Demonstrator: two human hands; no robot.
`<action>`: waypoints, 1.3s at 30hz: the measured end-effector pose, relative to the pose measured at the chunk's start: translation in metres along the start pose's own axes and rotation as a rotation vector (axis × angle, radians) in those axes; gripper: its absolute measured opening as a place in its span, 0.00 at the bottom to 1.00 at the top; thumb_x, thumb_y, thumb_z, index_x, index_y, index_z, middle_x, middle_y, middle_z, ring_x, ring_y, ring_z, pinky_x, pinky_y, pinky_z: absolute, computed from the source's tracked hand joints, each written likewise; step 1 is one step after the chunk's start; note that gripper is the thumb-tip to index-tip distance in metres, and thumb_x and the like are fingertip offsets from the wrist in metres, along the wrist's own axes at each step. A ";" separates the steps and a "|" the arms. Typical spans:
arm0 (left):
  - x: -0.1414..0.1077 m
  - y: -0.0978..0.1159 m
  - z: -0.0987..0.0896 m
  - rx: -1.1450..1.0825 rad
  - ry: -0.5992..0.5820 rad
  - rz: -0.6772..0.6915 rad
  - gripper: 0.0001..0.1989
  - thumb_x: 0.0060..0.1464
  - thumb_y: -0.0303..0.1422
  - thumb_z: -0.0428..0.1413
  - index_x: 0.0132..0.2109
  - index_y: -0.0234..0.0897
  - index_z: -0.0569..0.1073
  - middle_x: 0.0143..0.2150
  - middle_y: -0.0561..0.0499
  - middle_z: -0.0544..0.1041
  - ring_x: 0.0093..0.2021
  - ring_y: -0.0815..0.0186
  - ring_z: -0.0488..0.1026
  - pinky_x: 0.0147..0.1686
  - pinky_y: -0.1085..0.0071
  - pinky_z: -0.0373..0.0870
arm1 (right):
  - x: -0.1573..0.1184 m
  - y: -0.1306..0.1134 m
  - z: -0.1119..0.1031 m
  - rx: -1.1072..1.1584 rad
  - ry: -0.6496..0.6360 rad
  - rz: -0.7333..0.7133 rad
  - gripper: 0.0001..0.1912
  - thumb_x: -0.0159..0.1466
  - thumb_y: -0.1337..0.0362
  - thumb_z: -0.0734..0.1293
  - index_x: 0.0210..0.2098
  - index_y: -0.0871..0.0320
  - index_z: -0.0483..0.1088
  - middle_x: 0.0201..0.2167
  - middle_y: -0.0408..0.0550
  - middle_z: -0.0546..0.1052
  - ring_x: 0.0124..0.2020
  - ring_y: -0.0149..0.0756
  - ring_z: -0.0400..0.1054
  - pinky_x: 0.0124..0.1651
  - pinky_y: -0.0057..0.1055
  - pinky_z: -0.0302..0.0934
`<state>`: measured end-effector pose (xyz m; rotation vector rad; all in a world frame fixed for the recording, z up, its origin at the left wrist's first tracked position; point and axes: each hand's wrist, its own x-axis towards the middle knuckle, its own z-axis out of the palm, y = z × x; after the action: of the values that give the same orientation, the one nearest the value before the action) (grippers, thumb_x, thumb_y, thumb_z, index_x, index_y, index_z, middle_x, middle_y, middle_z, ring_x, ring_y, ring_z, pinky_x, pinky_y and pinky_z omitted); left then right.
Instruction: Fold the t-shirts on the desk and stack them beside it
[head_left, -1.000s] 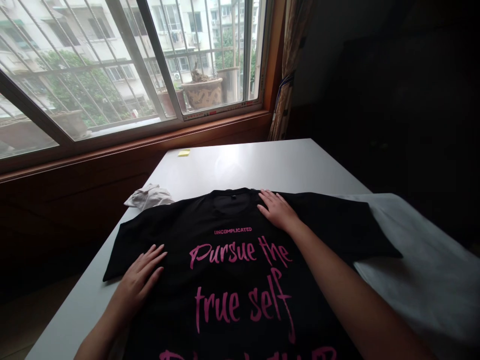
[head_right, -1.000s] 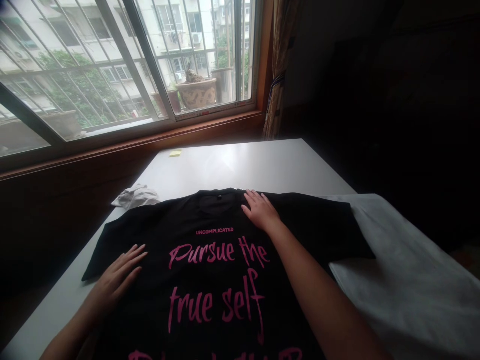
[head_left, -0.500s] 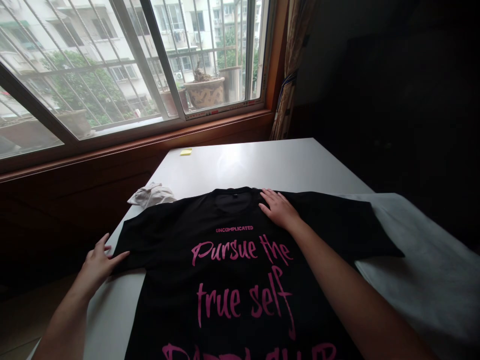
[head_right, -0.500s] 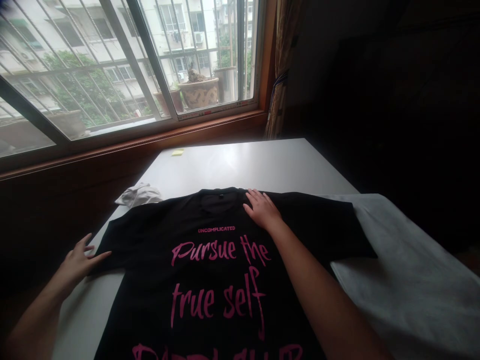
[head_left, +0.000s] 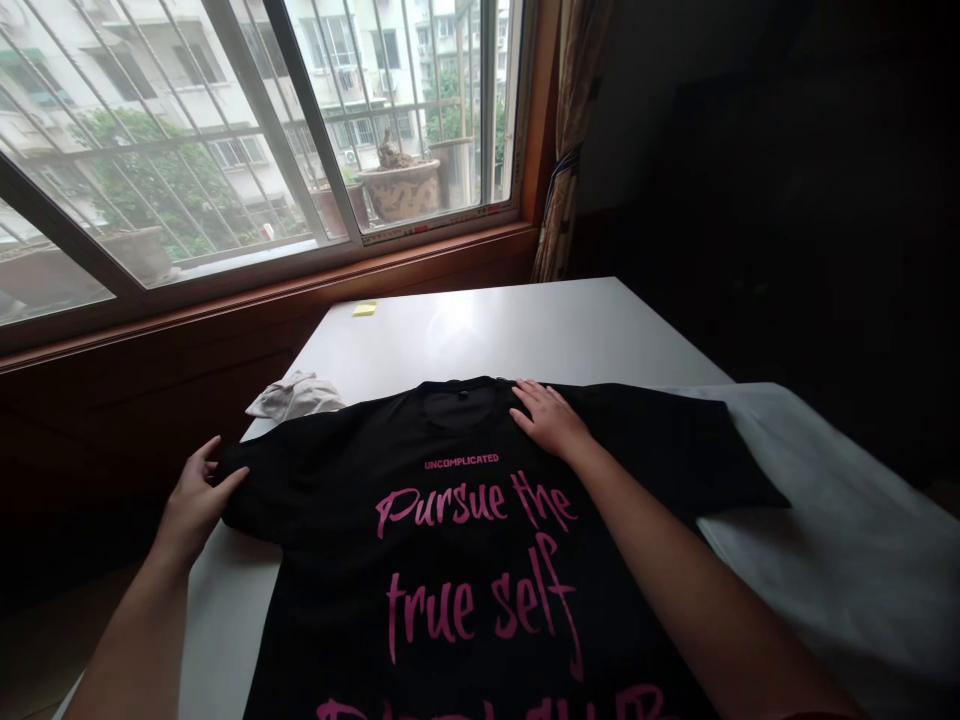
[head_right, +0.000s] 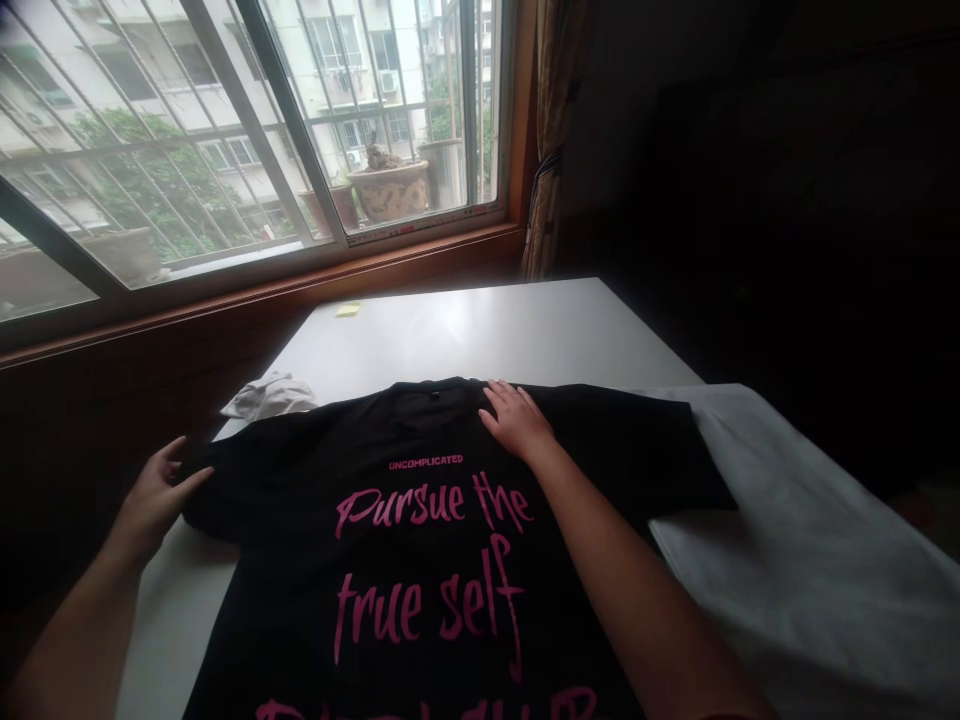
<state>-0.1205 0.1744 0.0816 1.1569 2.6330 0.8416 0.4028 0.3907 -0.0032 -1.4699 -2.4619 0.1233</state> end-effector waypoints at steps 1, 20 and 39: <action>-0.004 0.005 -0.002 0.034 0.043 0.058 0.39 0.56 0.50 0.56 0.72 0.51 0.58 0.60 0.48 0.75 0.50 0.52 0.78 0.47 0.55 0.78 | 0.000 0.000 -0.001 0.002 0.002 0.000 0.31 0.73 0.51 0.54 0.70 0.57 0.62 0.73 0.51 0.58 0.75 0.43 0.48 0.74 0.48 0.45; -0.116 0.063 0.026 0.111 -0.217 1.228 0.35 0.64 0.36 0.59 0.73 0.51 0.55 0.67 0.45 0.70 0.62 0.55 0.72 0.57 0.57 0.77 | -0.002 -0.001 -0.002 0.073 0.041 -0.003 0.28 0.72 0.54 0.58 0.68 0.57 0.65 0.72 0.53 0.61 0.73 0.46 0.51 0.74 0.49 0.45; -0.123 -0.019 0.045 -0.134 -0.138 0.778 0.17 0.64 0.35 0.55 0.59 0.47 0.73 0.50 0.48 0.73 0.46 0.60 0.78 0.44 0.63 0.81 | 0.091 -0.232 0.019 0.613 -0.134 -0.251 0.23 0.68 0.52 0.69 0.59 0.54 0.71 0.51 0.51 0.80 0.49 0.42 0.75 0.51 0.34 0.67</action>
<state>-0.0322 0.0953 0.0225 2.1397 1.9496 0.9677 0.1597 0.3596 0.0446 -0.9092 -2.3672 0.8598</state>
